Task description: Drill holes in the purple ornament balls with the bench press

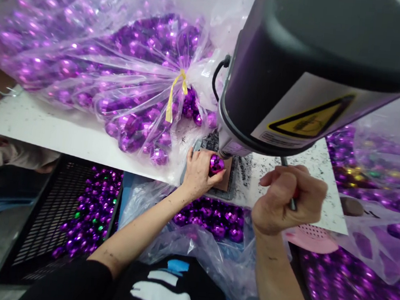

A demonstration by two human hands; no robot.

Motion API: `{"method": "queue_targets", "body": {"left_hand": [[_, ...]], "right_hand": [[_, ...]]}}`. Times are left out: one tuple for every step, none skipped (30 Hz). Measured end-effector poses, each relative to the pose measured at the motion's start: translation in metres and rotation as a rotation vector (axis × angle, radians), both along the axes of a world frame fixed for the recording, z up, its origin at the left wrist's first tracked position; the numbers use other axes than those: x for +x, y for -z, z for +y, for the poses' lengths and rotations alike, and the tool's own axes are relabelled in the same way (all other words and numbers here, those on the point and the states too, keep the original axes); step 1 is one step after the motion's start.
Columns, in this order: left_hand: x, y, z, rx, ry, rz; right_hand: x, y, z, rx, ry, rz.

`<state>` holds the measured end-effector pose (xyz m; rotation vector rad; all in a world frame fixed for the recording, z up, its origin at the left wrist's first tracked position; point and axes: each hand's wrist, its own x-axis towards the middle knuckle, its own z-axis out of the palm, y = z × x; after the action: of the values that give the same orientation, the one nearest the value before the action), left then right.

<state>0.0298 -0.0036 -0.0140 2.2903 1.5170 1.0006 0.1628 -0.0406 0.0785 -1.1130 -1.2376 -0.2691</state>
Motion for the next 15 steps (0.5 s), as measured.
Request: {"method": "queue_targets", "body": {"left_hand": [[0.0,0.0,0.0,0.001,0.001,0.001],[0.0,0.0,0.0,0.001,0.002,0.003],[0.0,0.0,0.0,0.0,0.002,0.004],[0.0,0.0,0.0,-0.001,0.002,0.005],[0.0,0.0,0.0,-0.001,0.002,0.004],[0.0,0.0,0.0,0.0,0.002,0.002],[0.0,-0.001,0.0,0.003,0.003,0.0],[0.0,-0.001,0.0,0.005,0.005,-0.002],[0.0,-0.001,0.0,0.005,0.006,-0.003],[0.0,-0.001,0.0,0.005,0.005,-0.002],[0.0,-0.001,0.0,0.003,0.003,0.001],[0.0,-0.001,0.0,0.0,-0.001,0.005],[0.0,0.0,0.0,-0.001,-0.004,0.008],[0.0,0.0,0.0,0.0,-0.005,0.01],[0.0,0.0,-0.001,0.001,-0.004,0.008]], "right_hand": [[0.0,0.001,0.0,0.005,0.005,-0.007],[0.0,0.002,0.0,0.006,0.005,-0.013],[0.001,0.004,0.0,0.007,0.001,-0.019],[0.002,0.005,0.0,0.009,-0.005,-0.029],[0.003,0.007,0.0,0.015,-0.009,-0.039],[0.004,0.009,0.0,0.022,-0.01,-0.049],[0.005,0.012,0.001,0.028,-0.009,-0.059],[0.007,0.015,0.001,0.034,-0.01,-0.071],[0.008,0.019,0.003,0.04,-0.01,-0.082],[0.01,0.024,0.004,0.044,-0.01,-0.092],[0.012,0.029,0.005,0.048,-0.014,-0.104],[0.013,0.034,0.007,0.05,-0.02,-0.117],[0.014,0.038,0.008,0.054,-0.027,-0.128],[0.014,0.041,0.008,0.06,-0.034,-0.135],[0.013,0.041,0.008,0.066,-0.04,-0.137]]}}
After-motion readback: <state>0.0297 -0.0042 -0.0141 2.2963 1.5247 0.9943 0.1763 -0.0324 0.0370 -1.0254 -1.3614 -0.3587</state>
